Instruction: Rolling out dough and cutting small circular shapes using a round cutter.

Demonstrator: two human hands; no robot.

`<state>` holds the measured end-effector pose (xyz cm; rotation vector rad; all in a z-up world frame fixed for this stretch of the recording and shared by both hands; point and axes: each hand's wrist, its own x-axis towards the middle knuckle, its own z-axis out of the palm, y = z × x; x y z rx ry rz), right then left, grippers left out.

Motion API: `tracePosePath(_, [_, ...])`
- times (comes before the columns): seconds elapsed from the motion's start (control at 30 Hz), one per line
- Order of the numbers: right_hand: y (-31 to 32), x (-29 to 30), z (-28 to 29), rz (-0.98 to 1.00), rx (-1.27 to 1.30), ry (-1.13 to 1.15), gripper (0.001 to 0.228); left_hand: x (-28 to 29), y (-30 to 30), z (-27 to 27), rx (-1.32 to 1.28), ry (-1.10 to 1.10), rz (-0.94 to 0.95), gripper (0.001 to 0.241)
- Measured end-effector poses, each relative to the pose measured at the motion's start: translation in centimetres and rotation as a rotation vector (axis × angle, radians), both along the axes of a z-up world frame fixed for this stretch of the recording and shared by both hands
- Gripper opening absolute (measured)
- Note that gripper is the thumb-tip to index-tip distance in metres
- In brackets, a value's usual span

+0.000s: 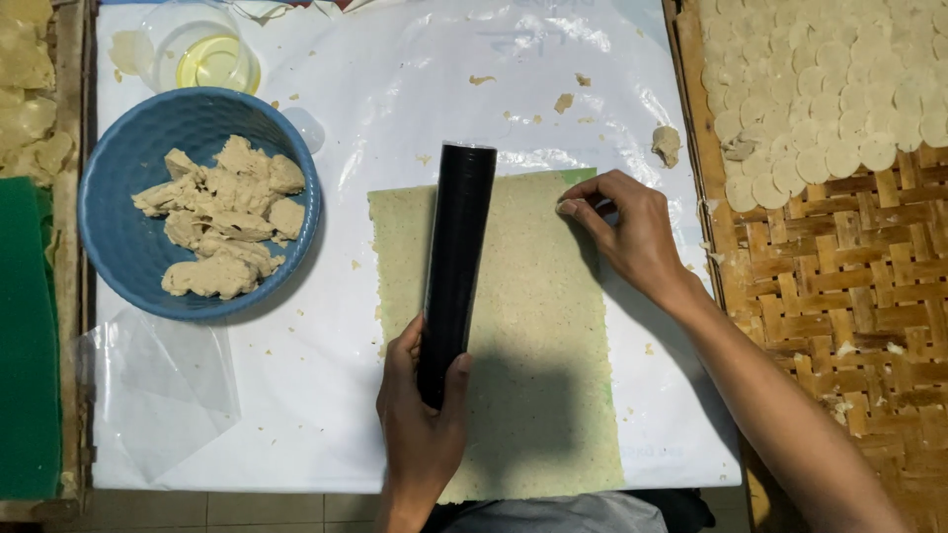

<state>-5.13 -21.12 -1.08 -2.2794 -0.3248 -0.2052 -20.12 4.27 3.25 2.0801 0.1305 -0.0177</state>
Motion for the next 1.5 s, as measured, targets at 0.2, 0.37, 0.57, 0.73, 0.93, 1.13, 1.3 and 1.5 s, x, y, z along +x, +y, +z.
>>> tracePosePath(0.2, [0.0, 1.7, -2.2, -0.072, -0.094, -0.067, 0.008, 0.4, 0.2, -0.2, -0.023, -0.098, -0.054, 0.053])
tracePosePath(0.37, [-0.3, 1.5, -0.7, -0.059, -0.129, -0.178, 0.011, 0.9, 0.8, 0.3, -0.02, -0.061, -0.076, 0.055])
tracePosePath(0.57, [-1.0, 2.8, -0.6, -0.027, -0.06, 0.042, 0.024, 4.0, 2.3, 2.8, 0.251, -0.145, -0.282, 0.048])
tracePosePath(0.73, [-1.8, 2.5, 1.0, -0.052, 0.085, 0.238, 0.026, 7.5, 3.4, 1.2, 0.553, -0.364, -0.521, 0.042])
tracePosePath(0.93, [-3.5, 0.8, 1.3, -0.087, 0.181, 0.174, 0.032, 13.3, 1.3, -2.1, 0.74, -0.453, -0.708, 0.052])
tracePosePath(1.13, [0.8, -5.0, -0.1, -0.075, -0.271, -0.09, 0.037, 15.8, -0.7, -3.3, 0.801, -0.569, -0.732, 0.053])
tracePosePath(1.3, [1.3, -3.8, -1.8, -0.068, -0.485, -0.275, 0.052, 15.5, -2.2, -3.3, 0.743, -0.592, -0.61, 0.057])
tracePosePath(1.5, [-0.3, 0.9, -2.5, -0.066, -0.547, -0.252, 0.058, 20.2, -4.0, -4.6, 0.729, -0.576, -0.534, 0.068])
